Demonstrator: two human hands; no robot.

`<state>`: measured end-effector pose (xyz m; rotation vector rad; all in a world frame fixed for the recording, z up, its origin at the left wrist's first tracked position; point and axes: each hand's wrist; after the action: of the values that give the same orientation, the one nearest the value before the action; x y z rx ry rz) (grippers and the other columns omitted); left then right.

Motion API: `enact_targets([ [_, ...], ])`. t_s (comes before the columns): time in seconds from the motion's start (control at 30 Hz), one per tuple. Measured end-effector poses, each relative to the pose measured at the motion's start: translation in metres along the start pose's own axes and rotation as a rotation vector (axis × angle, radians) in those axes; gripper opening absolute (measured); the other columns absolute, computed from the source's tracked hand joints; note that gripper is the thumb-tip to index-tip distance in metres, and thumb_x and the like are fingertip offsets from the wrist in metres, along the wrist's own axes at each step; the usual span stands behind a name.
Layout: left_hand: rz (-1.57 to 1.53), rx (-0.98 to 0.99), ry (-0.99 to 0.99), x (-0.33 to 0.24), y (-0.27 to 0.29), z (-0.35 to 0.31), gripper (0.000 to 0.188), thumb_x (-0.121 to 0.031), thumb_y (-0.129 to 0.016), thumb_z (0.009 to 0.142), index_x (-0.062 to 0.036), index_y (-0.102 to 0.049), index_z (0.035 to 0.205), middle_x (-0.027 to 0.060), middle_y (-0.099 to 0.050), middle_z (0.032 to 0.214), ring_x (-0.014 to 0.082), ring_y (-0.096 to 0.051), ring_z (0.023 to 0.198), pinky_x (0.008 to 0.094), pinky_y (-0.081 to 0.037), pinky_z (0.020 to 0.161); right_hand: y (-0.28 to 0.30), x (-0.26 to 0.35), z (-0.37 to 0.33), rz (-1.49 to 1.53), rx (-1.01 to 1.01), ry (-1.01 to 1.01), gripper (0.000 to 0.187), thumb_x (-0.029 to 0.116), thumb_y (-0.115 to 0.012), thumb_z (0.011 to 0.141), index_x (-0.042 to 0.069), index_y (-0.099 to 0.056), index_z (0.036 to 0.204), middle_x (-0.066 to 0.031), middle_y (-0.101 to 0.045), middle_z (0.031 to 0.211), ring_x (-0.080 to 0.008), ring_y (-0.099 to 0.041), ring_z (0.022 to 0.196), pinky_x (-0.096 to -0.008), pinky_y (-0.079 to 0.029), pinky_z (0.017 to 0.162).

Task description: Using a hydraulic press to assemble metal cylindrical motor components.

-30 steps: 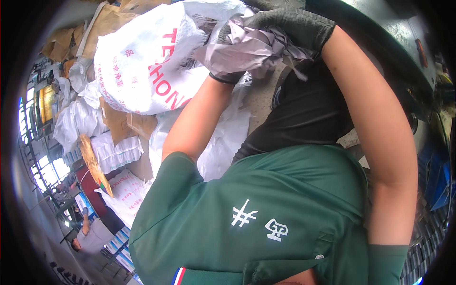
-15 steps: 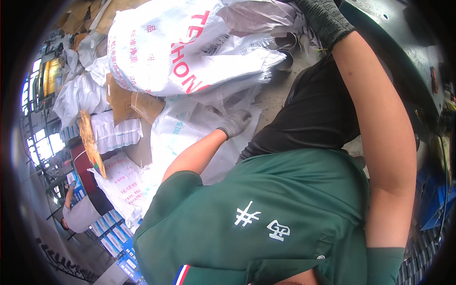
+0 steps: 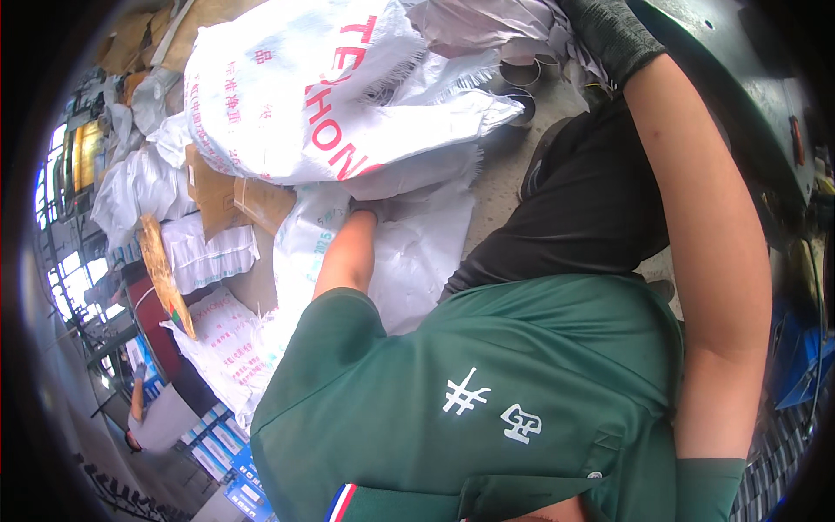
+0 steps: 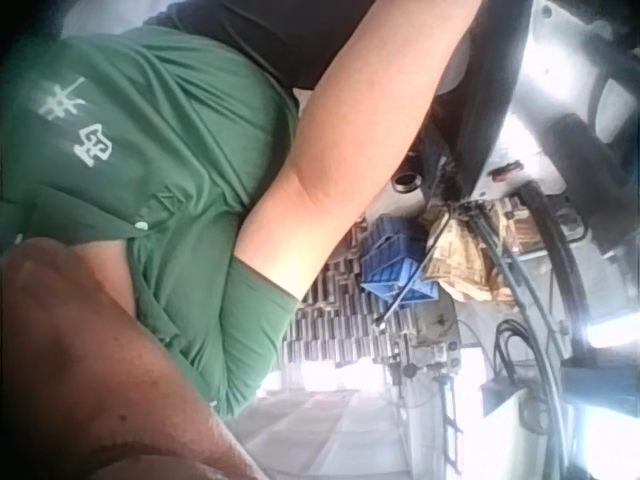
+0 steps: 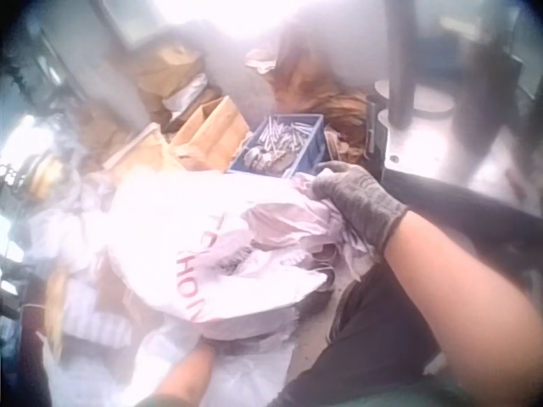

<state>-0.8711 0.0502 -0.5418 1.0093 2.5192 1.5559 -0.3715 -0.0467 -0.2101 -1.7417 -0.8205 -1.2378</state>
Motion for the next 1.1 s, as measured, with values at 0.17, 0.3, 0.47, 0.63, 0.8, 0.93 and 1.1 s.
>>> enact_targets([
  [0.17,0.100,-0.049,-0.023,-0.005,-0.020,-0.018,0.050,-0.044,-0.051,0.097,-0.0121,-0.064,0.134,0.0159,-0.061,0.141,0.0340,-0.053,0.134,0.0481,-0.037,0.113,0.015,-0.004,0.007,-0.024,0.009,-0.044,0.034,0.003,-0.064,0.083,-0.004,-0.067,0.117,-0.0129,-0.071,0.102,-0.0220,-0.070,0.089,-0.0318,-0.060,0.079],
  [0.3,-0.005,-0.145,-0.072,0.001,-0.038,-0.007,0.050,-0.044,-0.050,0.098,-0.0140,-0.064,0.136,0.0148,-0.058,0.145,0.0336,-0.051,0.136,0.0479,-0.036,0.115,0.024,-0.009,0.007,0.110,0.051,-0.035,0.024,-0.001,-0.064,0.086,-0.003,-0.067,0.110,-0.0128,-0.071,0.102,-0.0225,-0.072,0.086,-0.0334,-0.062,0.075],
  [0.47,0.066,0.153,-0.160,0.003,-0.048,0.002,0.054,-0.040,-0.055,0.097,-0.0149,-0.058,0.144,0.0123,-0.053,0.152,0.0323,-0.047,0.141,0.0463,-0.031,0.120,0.030,-0.010,0.003,0.205,0.070,-0.009,0.022,-0.002,-0.064,0.088,-0.002,-0.066,0.110,-0.0135,-0.071,0.102,-0.0232,-0.073,0.087,-0.0347,-0.063,0.074],
  [0.63,0.001,0.177,-0.204,0.000,-0.009,0.027,0.057,-0.037,-0.060,0.095,-0.0136,-0.057,0.146,0.0113,-0.055,0.150,0.0306,-0.048,0.140,0.0445,-0.032,0.120,0.030,-0.008,0.006,0.080,0.031,-0.034,0.019,0.002,-0.067,0.088,-0.001,-0.067,0.106,-0.0115,-0.070,0.098,-0.0219,-0.070,0.084,-0.0349,-0.061,0.072],
  [0.8,-0.099,0.290,-0.315,0.014,0.061,0.052,0.060,-0.035,-0.065,0.092,-0.0123,-0.055,0.147,0.0104,-0.056,0.149,0.0289,-0.049,0.139,0.0428,-0.032,0.120,0.027,-0.008,0.012,0.014,-0.019,0.009,0.014,0.005,-0.070,0.088,0.002,-0.068,0.102,-0.0092,-0.069,0.093,-0.0201,-0.069,0.083,-0.0352,-0.058,0.071],
  [0.93,-0.265,0.494,-0.493,0.020,0.103,0.021,0.064,-0.033,-0.069,0.091,-0.0113,-0.054,0.149,0.0097,-0.058,0.148,0.0275,-0.050,0.138,0.0414,-0.033,0.120,0.030,-0.006,0.003,0.114,0.011,-0.024,0.014,0.009,-0.072,0.089,0.002,-0.067,0.100,-0.0087,-0.068,0.092,-0.0200,-0.068,0.082,-0.0351,-0.058,0.071],
  [1.1,-0.613,0.630,-0.652,-0.008,0.160,-0.025,0.069,-0.031,-0.074,0.089,-0.0100,-0.052,0.150,0.0087,-0.059,0.147,0.0259,-0.051,0.137,0.0396,-0.033,0.120,0.032,0.010,-0.017,0.099,0.030,-0.090,0.017,0.014,-0.075,0.090,0.002,-0.067,0.099,-0.0084,-0.068,0.091,-0.0200,-0.068,0.077,-0.0352,-0.058,0.067],
])
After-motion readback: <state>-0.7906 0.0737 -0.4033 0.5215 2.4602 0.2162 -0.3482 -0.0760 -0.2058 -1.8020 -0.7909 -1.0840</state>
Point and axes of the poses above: each hand's wrist, its own z-axis towards the middle knuckle, its own y-axis out of the back of the hand, x = y × z
